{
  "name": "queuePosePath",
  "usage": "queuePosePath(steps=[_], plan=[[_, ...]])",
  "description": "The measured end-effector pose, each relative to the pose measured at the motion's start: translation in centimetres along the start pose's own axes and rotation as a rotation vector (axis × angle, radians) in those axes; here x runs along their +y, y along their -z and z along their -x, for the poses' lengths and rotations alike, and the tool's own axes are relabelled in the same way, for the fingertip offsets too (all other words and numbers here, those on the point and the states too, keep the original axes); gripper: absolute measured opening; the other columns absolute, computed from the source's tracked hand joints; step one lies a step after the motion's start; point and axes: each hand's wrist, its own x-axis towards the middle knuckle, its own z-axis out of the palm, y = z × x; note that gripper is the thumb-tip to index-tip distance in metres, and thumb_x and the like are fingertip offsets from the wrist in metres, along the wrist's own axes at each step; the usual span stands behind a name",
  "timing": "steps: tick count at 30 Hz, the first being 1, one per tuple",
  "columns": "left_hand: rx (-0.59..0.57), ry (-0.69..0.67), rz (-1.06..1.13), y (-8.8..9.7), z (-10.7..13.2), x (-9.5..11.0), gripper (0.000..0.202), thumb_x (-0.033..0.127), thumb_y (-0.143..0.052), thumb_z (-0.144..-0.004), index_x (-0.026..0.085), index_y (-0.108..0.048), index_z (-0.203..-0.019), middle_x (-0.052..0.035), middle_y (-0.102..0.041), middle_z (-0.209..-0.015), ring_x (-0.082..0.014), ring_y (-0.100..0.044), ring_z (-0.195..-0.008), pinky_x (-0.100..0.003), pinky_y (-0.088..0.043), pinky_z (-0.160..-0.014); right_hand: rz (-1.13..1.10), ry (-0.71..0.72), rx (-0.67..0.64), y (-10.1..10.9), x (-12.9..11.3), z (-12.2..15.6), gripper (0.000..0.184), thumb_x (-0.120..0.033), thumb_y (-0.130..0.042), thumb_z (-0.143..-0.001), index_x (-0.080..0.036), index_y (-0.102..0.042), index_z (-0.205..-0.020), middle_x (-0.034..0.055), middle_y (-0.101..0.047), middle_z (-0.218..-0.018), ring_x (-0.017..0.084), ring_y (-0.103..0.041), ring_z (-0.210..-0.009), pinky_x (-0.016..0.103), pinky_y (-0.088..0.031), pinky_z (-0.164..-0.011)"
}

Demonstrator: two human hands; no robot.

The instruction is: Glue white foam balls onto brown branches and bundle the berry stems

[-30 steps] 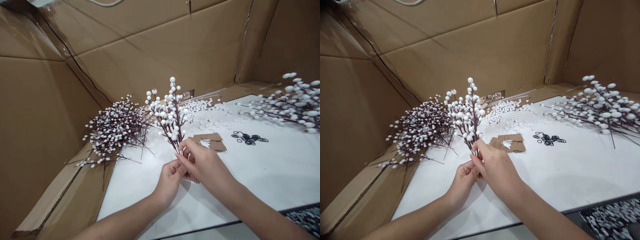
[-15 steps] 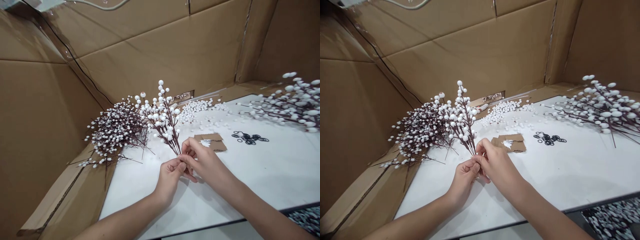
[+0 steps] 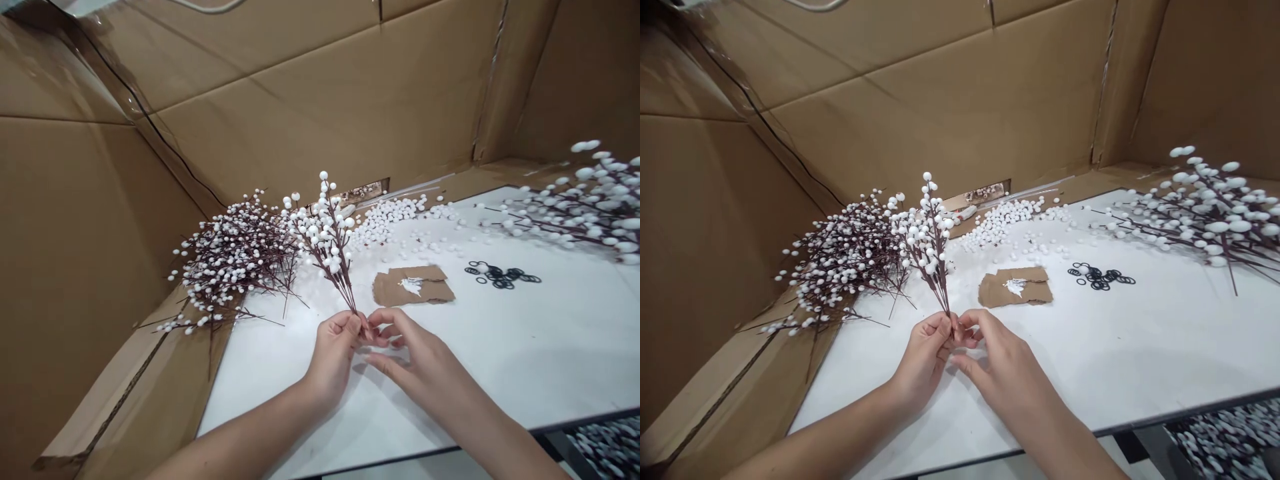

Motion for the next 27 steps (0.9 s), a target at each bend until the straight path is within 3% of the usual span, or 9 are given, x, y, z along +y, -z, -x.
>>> queuePosePath(steps=[6, 12, 19, 27], plan=[[-0.022, -0.028, -0.013, -0.1, 0.0, 0.0, 0.033, 0.041, -0.062, -0.071, 0.013, -0.055, -0.054, 0.0007, -0.051, -0.054, -0.0109, -0.053, -0.056, -0.020, -0.040, -0.056, 0.235, 0.078, 0.134, -0.9, -0.3, -0.2, 0.013, -0.027, -0.053, -0.079, -0.025, -0.046, -0.089, -0.0018, -0.063, -0.079, 0.016, -0.062, -0.068, 0.023, -0.045, -0.054], [-0.039, -0.037, -0.029, -0.1, 0.1, 0.1, 0.032, 0.039, -0.062, -0.071, 0.013, -0.058, -0.054, -0.0009, -0.053, -0.055, -0.0123, -0.053, -0.059, -0.021, -0.040, -0.061, 0.304, 0.086, 0.133, -1.1, -0.1, -0.2, 0.009, -0.026, -0.043, -0.084, -0.025, -0.044, -0.093, -0.0002, -0.064, -0.080, 0.017, -0.063, -0.065, 0.025, -0.044, -0.051], [-0.045, -0.041, -0.077, 0.0, 0.1, -0.1, 0.031, 0.038, -0.060, -0.074, 0.012, -0.061, -0.058, -0.0010, -0.054, -0.055, -0.0118, -0.050, -0.058, -0.023, -0.040, -0.063, 0.188, 0.029, 0.156, -1.2, 0.3, -0.2, 0.012, -0.028, -0.044, -0.081, -0.026, -0.043, -0.093, -0.0008, -0.066, -0.079, 0.018, -0.065, -0.063, 0.025, -0.043, -0.049], [-0.032, -0.044, -0.173, 0.1, 0.3, -0.2, 0.029, 0.037, -0.058, -0.075, 0.013, -0.060, -0.059, -0.0019, -0.056, -0.057, -0.0140, -0.053, -0.060, -0.026, -0.042, -0.065, -0.083, -0.092, 0.022, -0.5, 0.1, -0.2, 0.018, -0.036, -0.048, -0.081, -0.026, -0.044, -0.095, 0.0018, -0.064, -0.095, 0.016, -0.064, -0.072, 0.027, -0.050, -0.061]])
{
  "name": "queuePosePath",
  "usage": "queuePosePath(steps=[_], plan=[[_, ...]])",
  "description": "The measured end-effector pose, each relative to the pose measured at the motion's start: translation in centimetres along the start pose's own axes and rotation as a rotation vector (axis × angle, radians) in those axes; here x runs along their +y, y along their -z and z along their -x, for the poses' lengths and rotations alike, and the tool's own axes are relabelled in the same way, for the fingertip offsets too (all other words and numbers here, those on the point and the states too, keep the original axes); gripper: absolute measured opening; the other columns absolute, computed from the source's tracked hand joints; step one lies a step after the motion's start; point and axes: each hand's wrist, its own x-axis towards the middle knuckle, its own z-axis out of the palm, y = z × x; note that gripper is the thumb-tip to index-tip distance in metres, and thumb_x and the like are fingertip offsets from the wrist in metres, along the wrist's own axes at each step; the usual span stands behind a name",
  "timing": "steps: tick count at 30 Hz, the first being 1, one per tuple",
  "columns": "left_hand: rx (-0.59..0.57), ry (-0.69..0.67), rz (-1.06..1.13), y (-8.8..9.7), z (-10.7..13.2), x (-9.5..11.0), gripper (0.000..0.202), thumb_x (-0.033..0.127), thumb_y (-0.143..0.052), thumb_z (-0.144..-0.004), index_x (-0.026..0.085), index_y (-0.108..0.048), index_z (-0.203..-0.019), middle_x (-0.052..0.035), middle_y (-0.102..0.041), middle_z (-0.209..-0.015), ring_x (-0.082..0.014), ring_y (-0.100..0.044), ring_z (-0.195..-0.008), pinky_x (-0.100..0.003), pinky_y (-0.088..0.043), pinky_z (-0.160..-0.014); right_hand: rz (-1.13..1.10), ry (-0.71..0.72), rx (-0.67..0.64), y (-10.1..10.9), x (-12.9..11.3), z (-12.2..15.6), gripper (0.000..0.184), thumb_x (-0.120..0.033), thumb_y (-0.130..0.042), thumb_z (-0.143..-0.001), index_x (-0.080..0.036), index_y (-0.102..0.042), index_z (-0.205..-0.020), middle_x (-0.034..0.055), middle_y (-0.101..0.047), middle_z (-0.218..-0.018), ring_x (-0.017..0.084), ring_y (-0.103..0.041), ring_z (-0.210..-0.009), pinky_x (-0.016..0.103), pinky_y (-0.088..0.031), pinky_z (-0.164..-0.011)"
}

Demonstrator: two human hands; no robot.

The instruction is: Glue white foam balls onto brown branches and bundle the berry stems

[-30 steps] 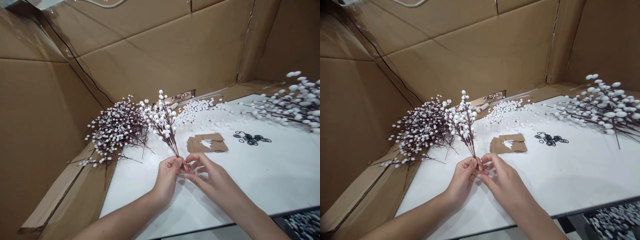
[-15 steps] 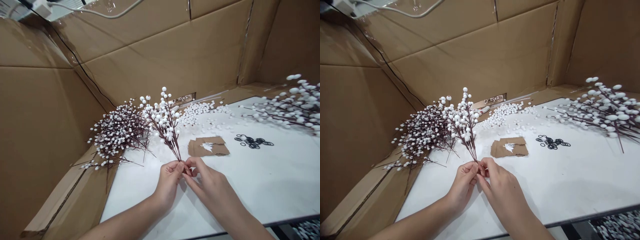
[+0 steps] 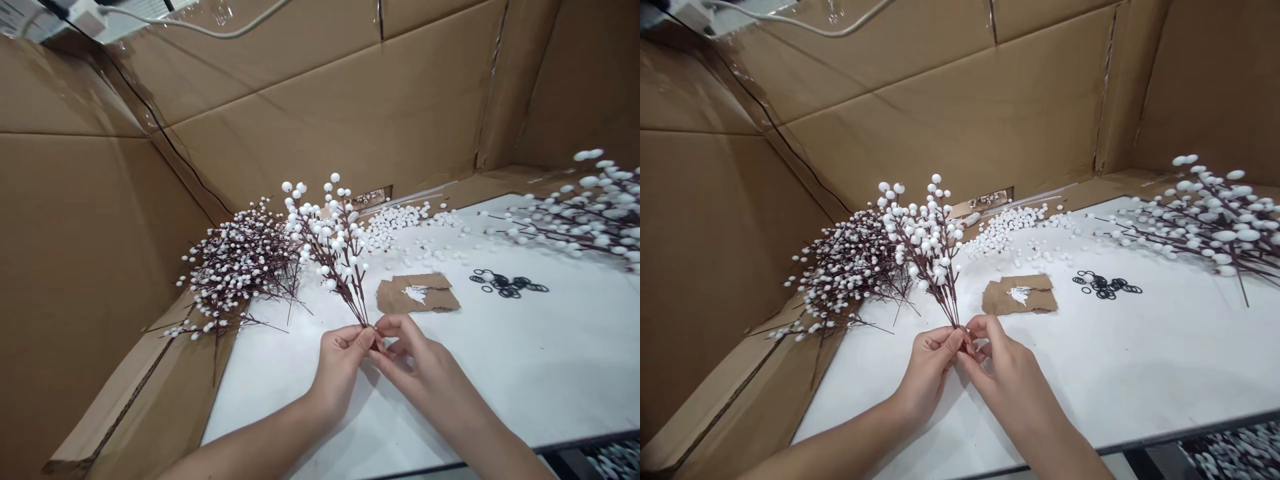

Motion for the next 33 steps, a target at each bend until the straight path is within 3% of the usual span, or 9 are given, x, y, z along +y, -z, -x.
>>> queuePosePath(steps=[5, 10, 15, 19, 28, 33], plan=[[0.073, -0.041, -0.160, -0.3, 0.2, 0.4, 0.034, 0.041, -0.062, -0.070, 0.013, -0.059, -0.051, -0.0012, -0.056, -0.051, -0.0126, -0.049, -0.054, -0.023, -0.040, -0.058, -0.130, -0.098, 0.036, 0.9, -0.2, -0.4, 0.027, -0.042, -0.050, -0.079, -0.024, -0.049, -0.099, 0.0050, -0.059, -0.105, 0.017, -0.062, -0.081, 0.029, -0.052, -0.068], [0.044, -0.069, -0.237, -0.6, 0.5, 0.6, 0.036, 0.043, -0.058, -0.073, 0.013, -0.063, -0.054, -0.0042, -0.062, -0.055, -0.0166, -0.057, -0.060, -0.025, -0.043, -0.062, -0.036, -0.033, 0.106, 1.5, -0.5, -1.8, 0.023, -0.040, -0.052, -0.077, -0.023, -0.054, -0.093, 0.0051, -0.061, -0.097, 0.020, -0.058, -0.085, 0.030, -0.050, -0.066], [0.040, -0.087, -0.254, -0.6, 0.5, 0.5, 0.037, 0.045, -0.058, -0.072, 0.014, -0.060, -0.052, -0.0036, -0.062, -0.054, -0.0181, -0.060, -0.058, -0.026, -0.045, -0.062, 0.000, -0.007, 0.044, 1.7, -1.3, -2.5, 0.017, -0.035, -0.049, -0.078, -0.021, -0.059, -0.075, 0.0022, -0.063, -0.074, 0.017, -0.060, -0.069, 0.028, -0.048, -0.061], [0.028, -0.081, -0.234, -0.6, 0.6, 0.4, 0.038, 0.046, -0.056, -0.074, 0.014, -0.060, -0.053, -0.0041, -0.062, -0.053, -0.0184, -0.060, -0.058, -0.026, -0.045, -0.062, 0.053, -0.008, 0.055, 1.8, -1.4, -2.5, 0.016, -0.037, -0.053, -0.075, -0.022, -0.060, -0.077, 0.0010, -0.064, -0.079, 0.018, -0.059, -0.073, 0.029, -0.046, -0.066], [0.040, -0.060, -0.231, -0.8, 0.6, 0.5, 0.039, 0.046, -0.058, -0.072, 0.015, -0.058, -0.048, -0.0025, -0.059, -0.051, -0.0170, -0.059, -0.057, -0.024, -0.045, -0.060, -0.047, -0.004, -0.048, 1.9, -1.1, -2.6, 0.018, -0.034, -0.048, -0.080, -0.020, -0.055, -0.073, -0.0002, -0.061, -0.069, 0.015, -0.058, -0.065, 0.025, -0.044, -0.057], [0.081, -0.030, -0.256, -0.8, 0.5, 0.3, 0.039, 0.048, -0.060, -0.069, 0.015, -0.063, -0.049, -0.0040, -0.062, -0.051, -0.0172, -0.057, -0.057, -0.025, -0.044, -0.061, -0.076, -0.054, -0.036, 1.4, -0.5, -2.8, 0.015, -0.035, -0.051, -0.078, -0.020, -0.053, -0.079, 0.0016, -0.060, -0.076, 0.017, -0.060, -0.070, 0.026, -0.048, -0.059]])
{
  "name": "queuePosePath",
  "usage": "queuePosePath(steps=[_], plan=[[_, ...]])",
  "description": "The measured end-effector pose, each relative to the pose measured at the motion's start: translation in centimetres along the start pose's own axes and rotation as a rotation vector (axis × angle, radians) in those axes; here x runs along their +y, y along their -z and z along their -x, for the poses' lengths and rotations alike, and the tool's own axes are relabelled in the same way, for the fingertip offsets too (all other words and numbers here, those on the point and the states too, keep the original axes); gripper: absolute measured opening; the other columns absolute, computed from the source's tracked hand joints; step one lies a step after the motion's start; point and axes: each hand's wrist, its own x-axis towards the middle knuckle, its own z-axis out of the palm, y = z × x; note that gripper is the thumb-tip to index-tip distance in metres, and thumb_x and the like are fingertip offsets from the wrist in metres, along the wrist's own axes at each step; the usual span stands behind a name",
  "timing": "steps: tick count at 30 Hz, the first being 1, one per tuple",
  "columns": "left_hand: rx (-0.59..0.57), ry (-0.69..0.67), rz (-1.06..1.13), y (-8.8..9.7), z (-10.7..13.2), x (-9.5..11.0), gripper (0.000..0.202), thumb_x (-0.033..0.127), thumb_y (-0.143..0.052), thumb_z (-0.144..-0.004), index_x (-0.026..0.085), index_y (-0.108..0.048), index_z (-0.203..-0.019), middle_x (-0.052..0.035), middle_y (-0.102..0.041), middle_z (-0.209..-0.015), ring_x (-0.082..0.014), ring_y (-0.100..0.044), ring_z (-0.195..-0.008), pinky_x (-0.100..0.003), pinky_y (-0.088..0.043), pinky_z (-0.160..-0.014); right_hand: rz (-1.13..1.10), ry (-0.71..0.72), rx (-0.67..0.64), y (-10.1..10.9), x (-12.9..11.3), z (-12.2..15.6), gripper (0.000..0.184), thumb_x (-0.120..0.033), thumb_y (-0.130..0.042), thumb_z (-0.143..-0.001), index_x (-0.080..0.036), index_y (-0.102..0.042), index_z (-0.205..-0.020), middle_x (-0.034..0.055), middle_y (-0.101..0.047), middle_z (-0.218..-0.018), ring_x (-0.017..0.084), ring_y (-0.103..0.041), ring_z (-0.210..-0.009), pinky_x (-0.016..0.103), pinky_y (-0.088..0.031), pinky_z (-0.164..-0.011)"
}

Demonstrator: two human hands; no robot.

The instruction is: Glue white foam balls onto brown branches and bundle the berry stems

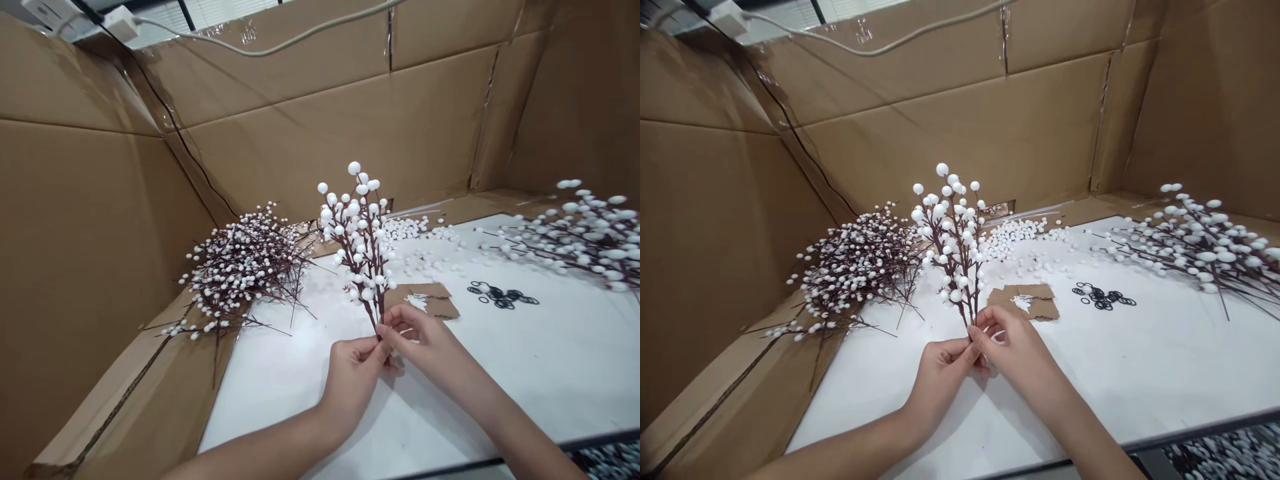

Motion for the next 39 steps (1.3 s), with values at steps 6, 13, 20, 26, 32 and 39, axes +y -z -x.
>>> queuePosePath(steps=[6, 13, 20, 26, 32, 39], plan=[[-0.003, -0.014, -0.004, 0.0, -0.1, -0.3, 0.037, 0.044, -0.057, -0.073, 0.014, -0.060, -0.050, -0.0030, -0.060, -0.052, -0.0156, -0.055, -0.056, -0.024, -0.043, -0.059, 0.011, -0.014, 0.023, -0.1, 0.4, -0.2, 0.020, -0.038, -0.054, -0.076, -0.020, -0.056, -0.085, 0.0033, -0.063, -0.080, 0.019, -0.061, -0.076, 0.031, -0.049, -0.068], [0.003, -0.052, -0.133, 0.3, 0.1, -1.0, 0.037, 0.042, -0.051, -0.077, 0.015, -0.060, -0.053, -0.0031, -0.060, -0.055, -0.0170, -0.057, -0.059, -0.024, -0.042, -0.057, -0.019, -0.040, -0.020, 0.2, -0.4, -0.1, 0.023, -0.040, -0.055, -0.076, -0.018, -0.058, -0.078, 0.0035, -0.064, -0.075, 0.019, -0.061, -0.074, 0.029, -0.048, -0.068], [0.017, -0.132, -0.339, 0.5, 0.1, -1.1, 0.040, 0.041, -0.045, -0.080, 0.015, -0.062, -0.054, -0.0045, -0.063, -0.054, -0.0172, -0.059, -0.056, -0.023, -0.041, -0.053, -0.096, -0.044, -0.079, 0.2, 0.2, -0.4, 0.025, -0.042, -0.055, -0.076, -0.017, -0.057, -0.077, 0.0041, -0.064, -0.076, 0.019, -0.061, -0.071, 0.029, -0.048, -0.065], [0.025, -0.224, -0.423, 0.8, 0.1, -1.2, 0.036, 0.034, -0.045, -0.080, 0.017, -0.063, -0.055, -0.0017, -0.063, -0.051, -0.0134, -0.056, -0.049, -0.021, -0.039, -0.049, -0.128, -0.032, -0.074, 0.0, 1.4, -0.6, 0.030, -0.047, -0.055, -0.075, -0.018, -0.058, -0.083, 0.0051, -0.064, -0.081, 0.021, -0.061, -0.079, 0.030, -0.048, -0.068], [0.027, -0.313, -0.528, 1.1, -0.1, -1.1, 0.037, 0.032, -0.042, -0.082, 0.018, -0.061, -0.054, -0.0004, -0.057, -0.045, -0.0104, -0.047, -0.042, -0.021, -0.031, -0.044, -0.158, 0.013, -0.054, -0.2, 1.3, -0.5, 0.033, -0.049, -0.058, -0.073, -0.018, -0.057, -0.084, 0.0061, -0.064, -0.080, 0.021, -0.061, -0.076, 0.029, -0.050, -0.065], [0.025, -0.397, -0.618, 1.4, -0.3, -1.0, 0.037, 0.029, -0.039, -0.083, 0.017, -0.059, -0.054, 0.0001, -0.053, -0.044, -0.0082, -0.036, -0.040, -0.021, -0.026, -0.044, -0.199, -0.007, 0.021, -0.5, 0.9, -0.4, 0.035, -0.049, -0.062, -0.070, -0.017, -0.059, -0.084, 0.0059, -0.062, -0.078, 0.021, -0.060, -0.077, 0.030, -0.050, -0.065]])
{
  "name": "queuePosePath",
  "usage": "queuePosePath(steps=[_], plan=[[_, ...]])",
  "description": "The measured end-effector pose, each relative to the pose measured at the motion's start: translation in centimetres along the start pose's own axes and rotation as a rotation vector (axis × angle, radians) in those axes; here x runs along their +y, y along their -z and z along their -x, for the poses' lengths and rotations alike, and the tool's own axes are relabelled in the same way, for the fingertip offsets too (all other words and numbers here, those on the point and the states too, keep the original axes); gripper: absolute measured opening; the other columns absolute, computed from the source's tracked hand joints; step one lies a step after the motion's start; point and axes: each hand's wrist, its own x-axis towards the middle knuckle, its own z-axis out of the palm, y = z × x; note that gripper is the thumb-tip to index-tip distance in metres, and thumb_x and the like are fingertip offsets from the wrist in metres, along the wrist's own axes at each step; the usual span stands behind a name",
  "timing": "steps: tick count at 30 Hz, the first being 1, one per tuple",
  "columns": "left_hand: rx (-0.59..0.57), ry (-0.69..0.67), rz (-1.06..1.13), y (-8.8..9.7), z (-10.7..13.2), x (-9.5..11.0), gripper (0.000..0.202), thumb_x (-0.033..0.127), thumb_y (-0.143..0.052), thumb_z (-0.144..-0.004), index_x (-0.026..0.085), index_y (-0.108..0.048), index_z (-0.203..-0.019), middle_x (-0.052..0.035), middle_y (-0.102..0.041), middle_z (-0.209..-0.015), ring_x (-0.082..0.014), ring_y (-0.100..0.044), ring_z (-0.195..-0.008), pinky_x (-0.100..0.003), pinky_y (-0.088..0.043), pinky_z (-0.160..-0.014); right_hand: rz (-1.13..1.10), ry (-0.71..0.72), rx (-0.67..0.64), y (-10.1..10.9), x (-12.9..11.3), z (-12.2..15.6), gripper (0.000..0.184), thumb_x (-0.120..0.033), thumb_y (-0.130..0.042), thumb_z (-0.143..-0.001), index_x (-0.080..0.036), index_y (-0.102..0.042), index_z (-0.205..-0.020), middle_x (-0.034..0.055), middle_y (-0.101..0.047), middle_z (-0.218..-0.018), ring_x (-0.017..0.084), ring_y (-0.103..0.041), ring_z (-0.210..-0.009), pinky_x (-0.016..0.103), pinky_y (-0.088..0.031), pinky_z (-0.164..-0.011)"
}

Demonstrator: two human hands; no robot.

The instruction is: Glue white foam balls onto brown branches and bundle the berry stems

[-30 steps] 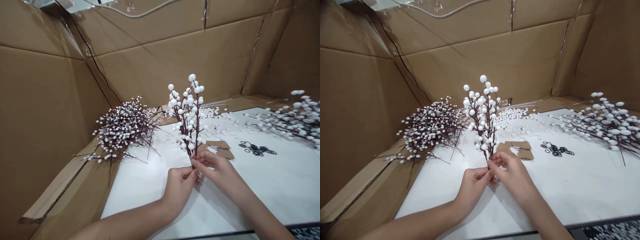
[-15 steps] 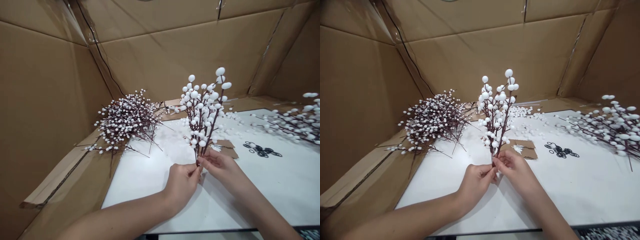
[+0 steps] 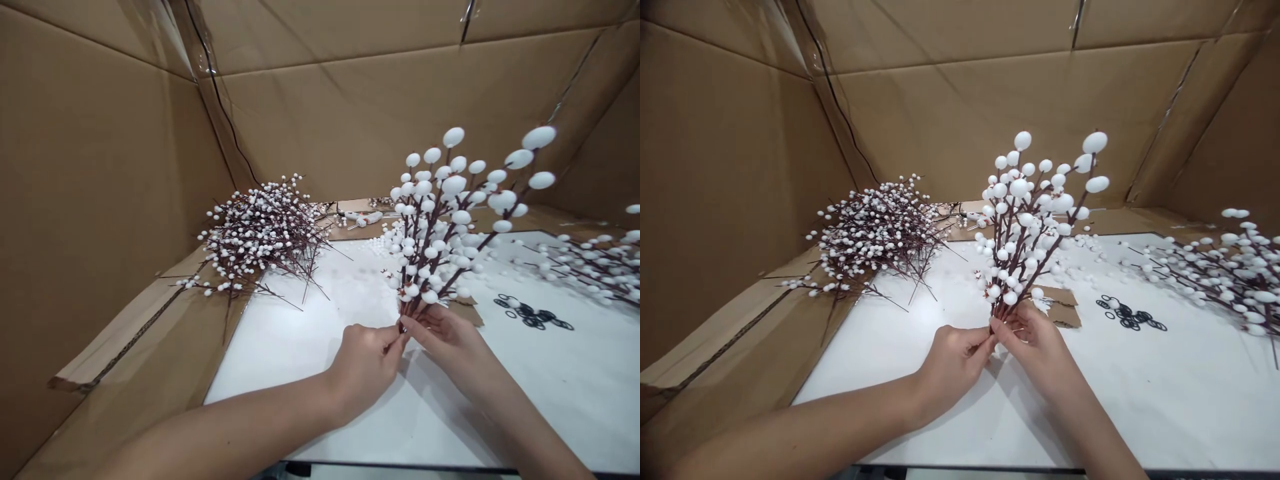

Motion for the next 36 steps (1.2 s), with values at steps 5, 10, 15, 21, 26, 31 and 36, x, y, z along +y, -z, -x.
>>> queuePosePath(steps=[5, 10, 15, 21, 26, 31, 36], plan=[[-0.025, 0.018, 0.056, 0.0, 0.2, 0.0, 0.036, 0.029, -0.040, -0.082, 0.019, -0.060, -0.054, -0.0019, -0.058, -0.047, -0.0106, -0.047, -0.043, -0.021, -0.031, -0.045, 0.036, -0.033, -0.053, 0.3, 0.2, -0.2, 0.037, -0.050, -0.060, -0.071, -0.016, -0.059, -0.082, 0.0079, -0.064, -0.080, 0.022, -0.061, -0.078, 0.031, -0.050, -0.067], [-0.050, 0.209, 0.281, -0.3, -0.2, 0.0, 0.031, 0.032, -0.045, -0.078, 0.019, -0.058, -0.053, 0.0000, -0.056, -0.046, -0.0127, -0.055, -0.045, -0.020, -0.037, -0.046, 0.078, 0.018, -0.058, 0.1, 0.1, -0.1, 0.032, -0.047, -0.056, -0.075, -0.016, -0.058, -0.083, 0.0074, -0.063, -0.081, 0.021, -0.061, -0.078, 0.030, -0.050, -0.066], [-0.105, 0.431, 0.557, -0.2, -1.2, -0.1, 0.028, 0.032, -0.050, -0.072, 0.016, -0.052, -0.049, 0.0025, -0.053, -0.048, -0.0104, -0.054, -0.037, -0.020, -0.037, -0.042, 0.161, 0.080, 0.086, 2.4, 0.5, 0.3, 0.033, -0.045, -0.052, -0.078, -0.019, -0.057, -0.098, 0.0060, -0.065, -0.091, 0.020, -0.061, -0.085, 0.029, -0.049, -0.071], [-0.176, 0.416, 0.740, 0.2, -1.6, -0.6, 0.034, 0.043, -0.054, -0.073, 0.015, -0.054, -0.054, 0.0048, -0.051, -0.041, -0.0061, -0.048, -0.032, -0.019, -0.040, -0.051, 0.725, -0.002, 0.619, 14.2, 0.6, 1.8, 0.029, -0.042, -0.045, -0.078, -0.022, -0.060, -0.092, 0.0036, -0.066, -0.095, 0.018, -0.061, -0.085, 0.027, -0.046, -0.072], [-0.201, 0.412, 0.760, 0.1, -1.5, -0.8, 0.037, 0.048, -0.057, -0.070, 0.016, -0.053, -0.053, 0.0060, -0.047, -0.035, -0.0050, -0.041, -0.027, -0.020, -0.037, -0.046, 0.937, -0.208, 0.873, 22.9, 0.6, 2.9, 0.024, -0.038, -0.051, -0.070, -0.018, -0.060, -0.078, 0.0139, -0.065, -0.080, 0.031, -0.058, -0.077, 0.036, -0.038, -0.062], [-0.189, 0.438, 0.740, -0.1, -1.7, -0.7, 0.039, 0.052, -0.056, -0.068, 0.016, -0.053, -0.051, 0.0057, -0.046, -0.034, -0.0047, -0.037, -0.024, -0.020, -0.030, -0.039, 0.928, -0.254, 0.816, 24.0, 1.1, 3.7, 0.027, -0.047, -0.054, -0.069, -0.021, -0.059, -0.065, 0.0096, -0.058, -0.056, 0.024, -0.051, -0.053, 0.032, -0.031, -0.051], [-0.160, 0.457, 0.746, 0.0, -1.9, -0.6, 0.040, 0.054, -0.060, -0.063, 0.016, -0.053, -0.051, 0.0062, -0.046, -0.034, -0.0037, -0.036, -0.023, -0.019, -0.030, -0.038, 0.769, -0.185, 0.807, 23.1, 1.4, 3.7, 0.022, -0.038, -0.056, -0.071, -0.021, -0.057, -0.057, 0.0070, -0.058, -0.051, 0.018, -0.048, -0.046, 0.031, -0.029, -0.049]])
